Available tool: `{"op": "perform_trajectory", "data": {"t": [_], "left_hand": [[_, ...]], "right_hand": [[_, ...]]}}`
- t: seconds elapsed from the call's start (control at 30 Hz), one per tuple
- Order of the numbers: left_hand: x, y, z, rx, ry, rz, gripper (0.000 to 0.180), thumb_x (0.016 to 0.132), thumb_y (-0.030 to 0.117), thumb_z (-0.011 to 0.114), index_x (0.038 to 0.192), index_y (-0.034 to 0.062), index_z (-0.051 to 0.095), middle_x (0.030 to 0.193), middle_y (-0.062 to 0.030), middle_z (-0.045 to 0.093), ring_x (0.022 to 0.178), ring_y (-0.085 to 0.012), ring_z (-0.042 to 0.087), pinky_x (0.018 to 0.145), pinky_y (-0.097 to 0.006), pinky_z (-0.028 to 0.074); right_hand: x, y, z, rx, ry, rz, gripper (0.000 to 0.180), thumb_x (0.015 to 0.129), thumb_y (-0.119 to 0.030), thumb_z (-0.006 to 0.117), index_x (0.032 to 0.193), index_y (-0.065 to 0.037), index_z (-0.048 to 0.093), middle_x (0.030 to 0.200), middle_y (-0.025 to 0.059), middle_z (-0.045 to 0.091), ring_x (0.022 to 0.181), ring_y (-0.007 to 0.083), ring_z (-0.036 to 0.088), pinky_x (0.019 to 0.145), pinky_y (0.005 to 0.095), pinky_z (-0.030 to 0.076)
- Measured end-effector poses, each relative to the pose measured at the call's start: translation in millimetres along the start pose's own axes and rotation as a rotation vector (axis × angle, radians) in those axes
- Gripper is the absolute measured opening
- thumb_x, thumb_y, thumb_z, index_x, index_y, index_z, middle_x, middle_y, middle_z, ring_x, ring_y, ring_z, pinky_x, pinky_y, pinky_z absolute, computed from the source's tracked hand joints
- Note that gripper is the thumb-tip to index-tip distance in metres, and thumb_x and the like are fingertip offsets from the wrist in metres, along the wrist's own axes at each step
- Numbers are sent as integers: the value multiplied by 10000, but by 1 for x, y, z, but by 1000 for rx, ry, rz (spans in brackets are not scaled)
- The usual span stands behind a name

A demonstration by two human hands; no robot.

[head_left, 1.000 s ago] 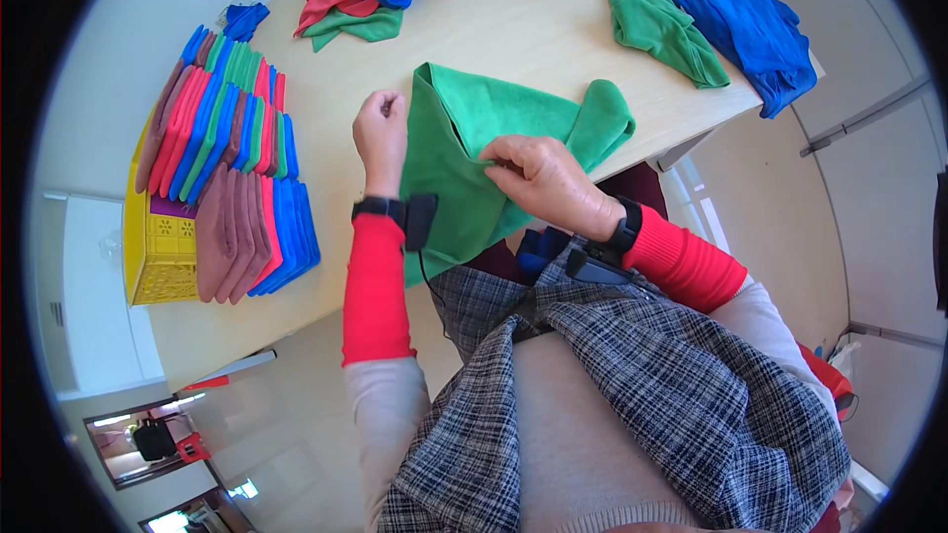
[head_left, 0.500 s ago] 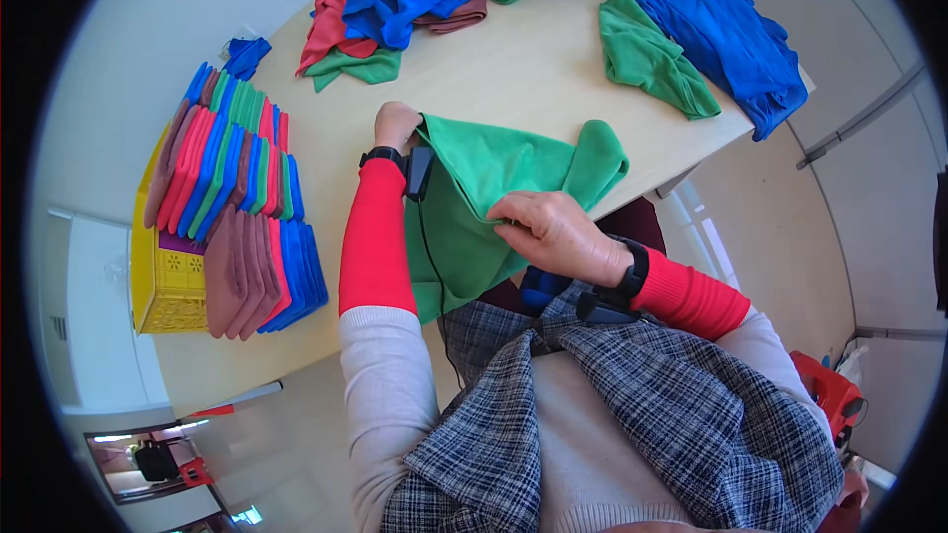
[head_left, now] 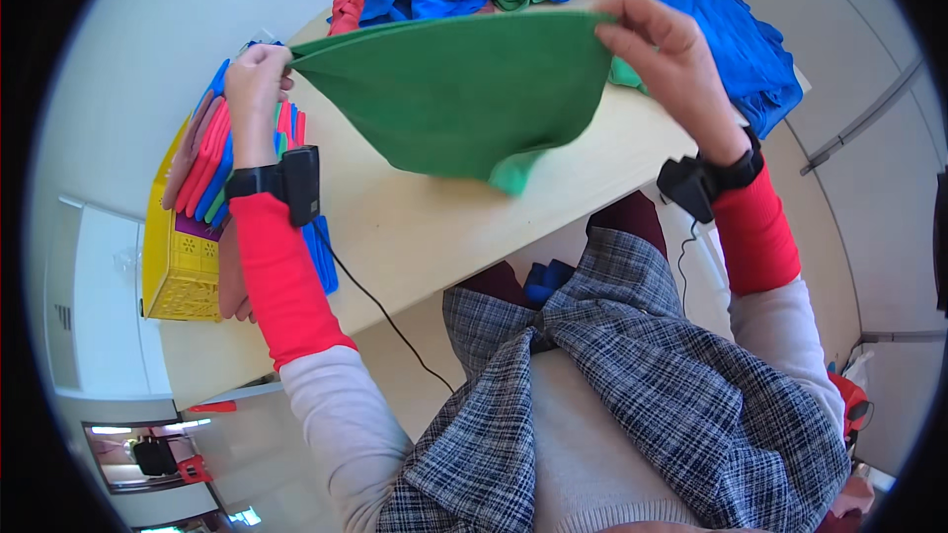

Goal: Folding colorful pieces of fabric neatly on a workbench.

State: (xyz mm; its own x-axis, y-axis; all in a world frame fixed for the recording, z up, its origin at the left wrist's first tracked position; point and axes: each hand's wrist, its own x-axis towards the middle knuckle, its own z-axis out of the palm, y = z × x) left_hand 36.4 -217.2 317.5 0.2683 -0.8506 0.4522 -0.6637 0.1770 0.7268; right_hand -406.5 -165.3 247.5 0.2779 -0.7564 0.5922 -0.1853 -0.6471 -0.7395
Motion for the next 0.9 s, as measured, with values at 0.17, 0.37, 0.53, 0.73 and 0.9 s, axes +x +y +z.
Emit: {"op": "perform_trajectory", "data": {"t": [0.17,0.37,0.53,0.73,0.9], "left_hand": [[-16,48,-9,-31,82,29,172,864,185,654,881,21,704,742,-25,662,611,-84,594,542,-224,446],[-20,42,-17,-70,70,-1,159,881,155,645,916,15,710,741,-28,655,606,-74,572,532,-212,433],[-9,22,-12,-230,-66,-92,179,911,131,631,1003,-7,697,766,-34,651,624,-86,602,548,-206,464],[15,12,20,-433,-232,-147,243,943,113,603,1140,-17,660,836,-52,671,675,-116,647,605,-228,536],[25,14,42,-645,-301,-66,218,964,92,554,1115,-33,649,944,-102,683,778,-182,693,715,-294,597]], "right_hand": [[53,29,-17,351,-86,-576,86,988,-45,617,1046,5,656,882,-9,622,832,73,564,743,235,480],[39,-9,-20,272,-38,-70,74,995,-15,585,1010,18,650,843,-37,586,790,51,517,709,222,454],[47,-1,-25,133,-36,-50,62,980,-11,600,987,12,657,835,-47,592,782,44,525,707,218,459],[69,35,-42,30,93,-68,58,958,-8,605,972,11,658,797,-50,591,740,43,524,670,223,461],[59,-13,-48,-19,188,-133,74,952,-8,597,983,8,663,795,-36,606,734,41,531,658,227,464]]}}
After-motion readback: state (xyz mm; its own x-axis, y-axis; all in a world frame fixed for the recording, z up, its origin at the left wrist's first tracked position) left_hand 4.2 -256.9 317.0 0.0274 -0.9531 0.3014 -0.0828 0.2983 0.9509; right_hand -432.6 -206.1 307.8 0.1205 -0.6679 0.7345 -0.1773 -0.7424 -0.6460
